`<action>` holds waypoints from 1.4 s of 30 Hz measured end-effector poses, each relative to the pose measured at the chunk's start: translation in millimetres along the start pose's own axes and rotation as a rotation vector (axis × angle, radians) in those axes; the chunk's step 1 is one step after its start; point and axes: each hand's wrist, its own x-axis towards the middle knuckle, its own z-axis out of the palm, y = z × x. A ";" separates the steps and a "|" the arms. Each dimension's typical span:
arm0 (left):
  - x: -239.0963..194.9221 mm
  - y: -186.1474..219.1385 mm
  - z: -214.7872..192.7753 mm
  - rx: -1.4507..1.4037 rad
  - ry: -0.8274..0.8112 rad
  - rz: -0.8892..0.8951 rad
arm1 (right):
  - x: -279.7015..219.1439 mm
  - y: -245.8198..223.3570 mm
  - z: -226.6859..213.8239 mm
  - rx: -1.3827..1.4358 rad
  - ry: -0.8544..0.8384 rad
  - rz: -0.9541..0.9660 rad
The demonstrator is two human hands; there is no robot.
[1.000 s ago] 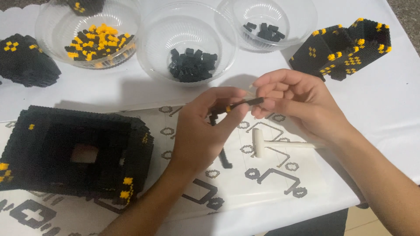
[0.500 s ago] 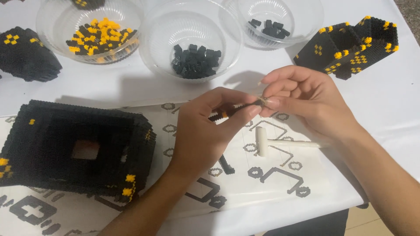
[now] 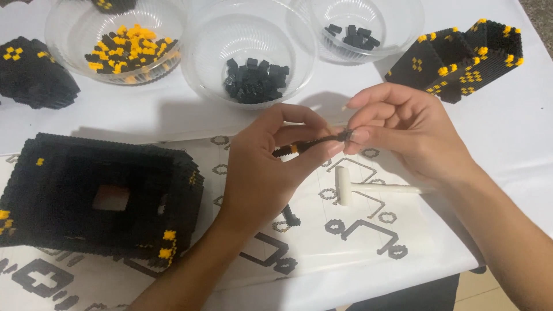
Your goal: The person assembles a small structure using black and yellow interlocking plastic bricks. They connect individual pieces into a linear segment and then attach it to a larger, partially built black frame. The person uses a white plastic hammer to tap the bricks into place, ensuring a secure fit.
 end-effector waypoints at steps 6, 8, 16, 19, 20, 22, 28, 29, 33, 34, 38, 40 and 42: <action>0.3 0.9 0.0 0.008 0.002 -0.032 | -0.9 0.0 0.0 -0.038 0.000 -0.019; 0.3 1.3 -0.4 -0.008 -0.005 -0.022 | -1.3 -0.8 0.6 -0.043 -0.001 -0.020; -0.2 3.6 -1.9 0.012 -0.015 0.032 | -1.5 1.7 -2.5 -0.060 -0.013 -0.036; -0.5 6.2 -2.9 0.012 -0.037 -0.034 | -2.5 2.9 -3.1 -0.077 0.003 -0.036; -0.1 6.1 -3.1 0.004 -0.041 -0.034 | -2.1 2.6 -3.0 -0.082 -0.004 -0.048; 0.5 7.3 -3.3 -0.004 -0.045 -0.033 | -1.8 2.4 -3.0 -0.088 -0.012 -0.060; 0.9 8.0 -4.0 -0.005 -0.064 -0.092 | -1.6 1.4 -2.3 -0.110 -0.031 -0.069; 1.0 7.7 -3.5 -0.016 -0.060 -0.090 | -1.7 1.5 -2.4 -0.101 -0.028 -0.055; 1.7 11.6 -4.4 -0.056 -0.070 -0.169 | -1.0 2.7 -3.9 -0.082 -0.041 -0.042; 1.8 12.2 -4.3 -0.056 -0.070 -0.167 | -0.9 2.5 -3.5 -0.082 -0.041 -0.043; 1.3 11.4 -4.5 -0.039 -0.068 -0.134 | -0.9 1.2 -1.7 -0.058 -0.049 -0.052; 1.1 11.0 -4.6 -0.024 -0.069 -0.083 | -0.8 1.2 -1.9 -0.033 -0.059 -0.063; 0.5 11.6 -4.4 -0.027 -0.063 -0.100 | -0.9 2.4 -3.1 -0.036 -0.084 -0.062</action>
